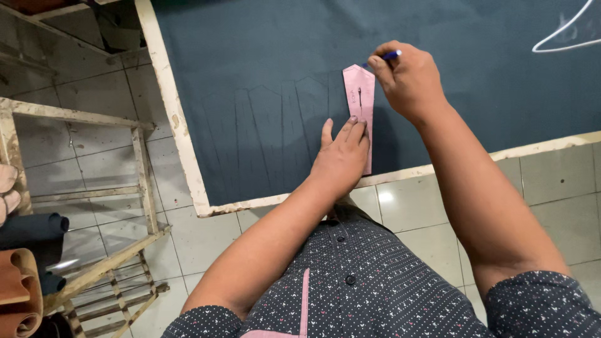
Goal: The person lays a pink paper pattern on a large panel of dark fabric on a work table and traces around it with a pen, repositioning the pattern repeatedly to draw successive outlines on the fabric. They smooth the fabric and hold the pattern steady with one hand while tracing with the other.
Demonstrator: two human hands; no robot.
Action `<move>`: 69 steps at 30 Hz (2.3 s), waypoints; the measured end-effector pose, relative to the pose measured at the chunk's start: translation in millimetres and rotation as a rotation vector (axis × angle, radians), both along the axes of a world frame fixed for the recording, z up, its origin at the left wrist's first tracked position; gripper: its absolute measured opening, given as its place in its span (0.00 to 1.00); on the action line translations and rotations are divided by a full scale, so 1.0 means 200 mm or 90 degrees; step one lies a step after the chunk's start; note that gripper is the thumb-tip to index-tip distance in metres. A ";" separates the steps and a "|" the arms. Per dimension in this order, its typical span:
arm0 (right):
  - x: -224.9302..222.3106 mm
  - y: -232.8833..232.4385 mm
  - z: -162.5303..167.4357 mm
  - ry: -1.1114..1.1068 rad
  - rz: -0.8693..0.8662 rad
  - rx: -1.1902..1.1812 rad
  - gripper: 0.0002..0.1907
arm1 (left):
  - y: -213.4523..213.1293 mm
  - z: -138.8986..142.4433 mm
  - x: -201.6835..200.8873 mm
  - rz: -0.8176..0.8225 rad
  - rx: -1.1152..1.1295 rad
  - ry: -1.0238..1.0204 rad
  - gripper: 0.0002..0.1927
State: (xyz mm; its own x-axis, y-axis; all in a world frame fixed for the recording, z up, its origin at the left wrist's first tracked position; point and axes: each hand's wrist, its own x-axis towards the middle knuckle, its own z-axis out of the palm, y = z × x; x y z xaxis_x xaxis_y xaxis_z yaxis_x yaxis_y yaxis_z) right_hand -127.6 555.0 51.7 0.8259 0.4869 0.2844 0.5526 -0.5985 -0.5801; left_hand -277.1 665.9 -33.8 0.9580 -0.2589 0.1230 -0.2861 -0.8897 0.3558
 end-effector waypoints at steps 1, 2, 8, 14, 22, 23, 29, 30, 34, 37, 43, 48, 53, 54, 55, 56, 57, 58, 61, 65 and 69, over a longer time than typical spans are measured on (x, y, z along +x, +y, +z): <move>-0.01 -0.03 0.00 -0.017 -0.012 -0.020 0.08 | 0.00 0.00 0.00 0.003 -0.004 -0.007 0.19; -0.03 -0.05 -0.01 -0.033 -0.023 -0.040 0.08 | 0.01 0.00 0.00 0.002 -0.016 -0.007 0.18; -0.10 -0.13 -0.06 0.063 -0.095 0.018 0.08 | 0.03 0.00 0.00 -0.013 -0.040 -0.016 0.17; -0.24 -0.21 -0.14 0.105 -0.110 0.046 0.08 | 0.05 0.00 -0.01 -0.010 -0.054 -0.044 0.20; -0.81 -0.41 -0.12 0.191 -0.104 0.013 0.09 | 0.08 0.00 0.02 -0.026 -0.102 0.004 0.24; -0.85 -0.42 -0.12 0.201 -0.110 0.008 0.08 | 0.09 0.01 0.03 -0.024 -0.093 0.004 0.23; -0.91 -0.44 -0.12 0.205 -0.115 0.011 0.07 | 0.11 0.08 0.08 -0.035 -0.095 0.084 0.24; -0.91 -0.44 -0.12 0.205 -0.115 0.009 0.07 | 0.11 0.09 0.09 -0.034 -0.089 0.097 0.25; -0.92 -0.44 -0.12 0.229 -0.122 0.012 0.07 | 0.12 0.11 0.10 -0.025 -0.095 0.093 0.34; -0.93 -0.44 -0.11 0.179 -0.107 0.012 0.06 | 0.12 0.11 0.10 -0.016 -0.104 0.093 0.38; -0.93 -0.40 -0.11 0.156 -0.079 0.017 0.06 | 0.13 0.10 0.10 -0.012 -0.104 0.094 0.38; -0.95 -0.35 -0.11 0.177 -0.043 0.018 0.08 | 0.15 0.08 0.12 -0.018 -0.120 0.099 0.25; -0.90 -0.31 -0.11 0.125 -0.029 0.024 0.07 | 0.17 0.06 0.15 -0.008 -0.129 0.068 0.18; -0.87 -0.30 -0.11 0.102 -0.023 0.018 0.07 | 0.17 0.05 0.16 -0.009 -0.131 0.074 0.18; -0.84 -0.27 -0.11 0.081 -0.016 0.013 0.07 | 0.18 0.05 0.16 -0.010 -0.132 0.081 0.19; -0.80 -0.25 -0.12 0.059 -0.014 0.021 0.07 | 0.18 0.04 0.17 -0.007 -0.141 0.084 0.18; -0.76 -0.23 -0.13 0.036 -0.012 0.028 0.07 | 0.18 0.04 0.17 -0.004 -0.149 0.087 0.17; -0.72 -0.20 -0.14 0.014 -0.009 0.036 0.06 | 0.19 0.04 0.17 -0.001 -0.157 0.090 0.16; -0.64 -0.17 -0.16 0.104 -0.027 0.074 0.07 | 0.19 0.04 0.17 0.004 -0.174 0.094 0.14; -0.65 -0.25 -0.14 0.079 -0.097 0.075 0.05 | 0.18 0.04 0.12 0.004 -0.177 0.064 0.13; -0.70 -0.32 -0.14 0.200 -0.154 0.041 0.06 | 0.17 0.03 0.09 0.001 -0.179 0.030 0.20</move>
State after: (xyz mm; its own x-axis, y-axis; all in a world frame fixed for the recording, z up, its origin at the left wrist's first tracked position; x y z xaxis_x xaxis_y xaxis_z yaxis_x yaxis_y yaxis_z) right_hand -266.9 490.3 24.1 0.9662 0.2569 0.0232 0.1897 -0.6465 -0.7389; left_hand -258.6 699.1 -27.0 0.9646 -0.2200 0.1454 -0.2627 -0.7546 0.6013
